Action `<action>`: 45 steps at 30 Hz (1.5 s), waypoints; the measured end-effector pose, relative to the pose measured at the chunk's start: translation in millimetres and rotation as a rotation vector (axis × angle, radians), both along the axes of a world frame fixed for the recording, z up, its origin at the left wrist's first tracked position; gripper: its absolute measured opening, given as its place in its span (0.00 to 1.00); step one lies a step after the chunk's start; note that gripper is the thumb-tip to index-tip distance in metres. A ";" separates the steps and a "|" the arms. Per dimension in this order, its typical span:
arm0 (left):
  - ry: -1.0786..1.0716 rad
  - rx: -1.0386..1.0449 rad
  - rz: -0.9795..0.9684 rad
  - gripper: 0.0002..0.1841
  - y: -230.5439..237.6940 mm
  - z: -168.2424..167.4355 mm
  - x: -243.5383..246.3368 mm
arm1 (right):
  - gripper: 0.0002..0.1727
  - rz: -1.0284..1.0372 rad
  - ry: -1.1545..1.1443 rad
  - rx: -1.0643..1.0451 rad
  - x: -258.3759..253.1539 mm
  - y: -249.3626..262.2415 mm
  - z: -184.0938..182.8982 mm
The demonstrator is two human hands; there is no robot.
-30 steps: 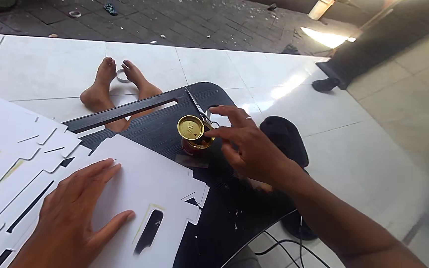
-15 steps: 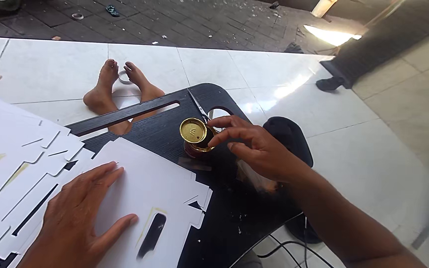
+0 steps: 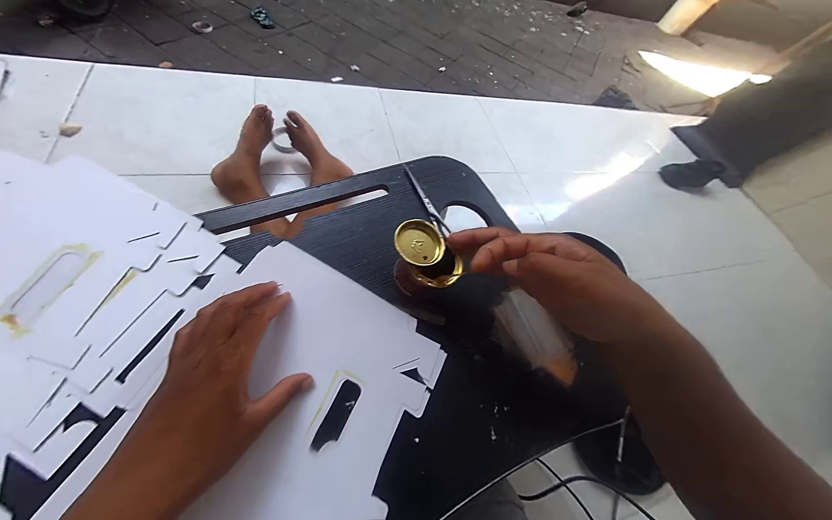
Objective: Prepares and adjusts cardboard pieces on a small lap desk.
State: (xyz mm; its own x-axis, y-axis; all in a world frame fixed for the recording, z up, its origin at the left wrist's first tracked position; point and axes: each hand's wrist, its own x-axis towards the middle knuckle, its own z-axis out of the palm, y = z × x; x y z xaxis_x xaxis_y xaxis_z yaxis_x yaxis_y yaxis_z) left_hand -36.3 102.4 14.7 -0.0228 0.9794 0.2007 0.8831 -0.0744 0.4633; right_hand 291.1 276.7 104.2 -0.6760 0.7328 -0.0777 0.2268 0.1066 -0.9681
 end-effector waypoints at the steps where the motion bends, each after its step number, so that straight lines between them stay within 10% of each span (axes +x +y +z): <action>1: -0.002 -0.012 0.004 0.45 0.3 2.0 1.4 | 0.19 -0.005 -0.005 0.009 1.6 0.3 0.8; 10: -0.016 -0.021 -0.024 0.43 5.0 17.0 6.6 | 0.16 0.189 0.219 0.352 -7.2 -38.6 20.9; 19: 0.001 -0.135 -0.142 0.54 -0.7 29.3 2.5 | 0.19 0.625 -0.031 0.762 -83.0 -98.2 -63.7; 40: 0.015 -0.133 -0.133 0.56 2.7 28.0 2.8 | 0.16 0.657 0.008 0.752 -60.9 -97.1 -59.2; 45: 0.011 -0.069 -0.144 0.56 1.6 10.9 -1.7 | 0.16 0.333 0.022 0.677 -25.5 -52.8 -16.2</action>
State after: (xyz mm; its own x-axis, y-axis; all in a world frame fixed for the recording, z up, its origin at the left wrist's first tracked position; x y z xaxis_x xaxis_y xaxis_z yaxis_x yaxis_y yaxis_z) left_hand -38.0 104.0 25.7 0.1207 0.9839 0.1319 0.8708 -0.1687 0.4618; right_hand 265.6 223.9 88.1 -0.8662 0.3729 0.3326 0.0606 0.7391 -0.6709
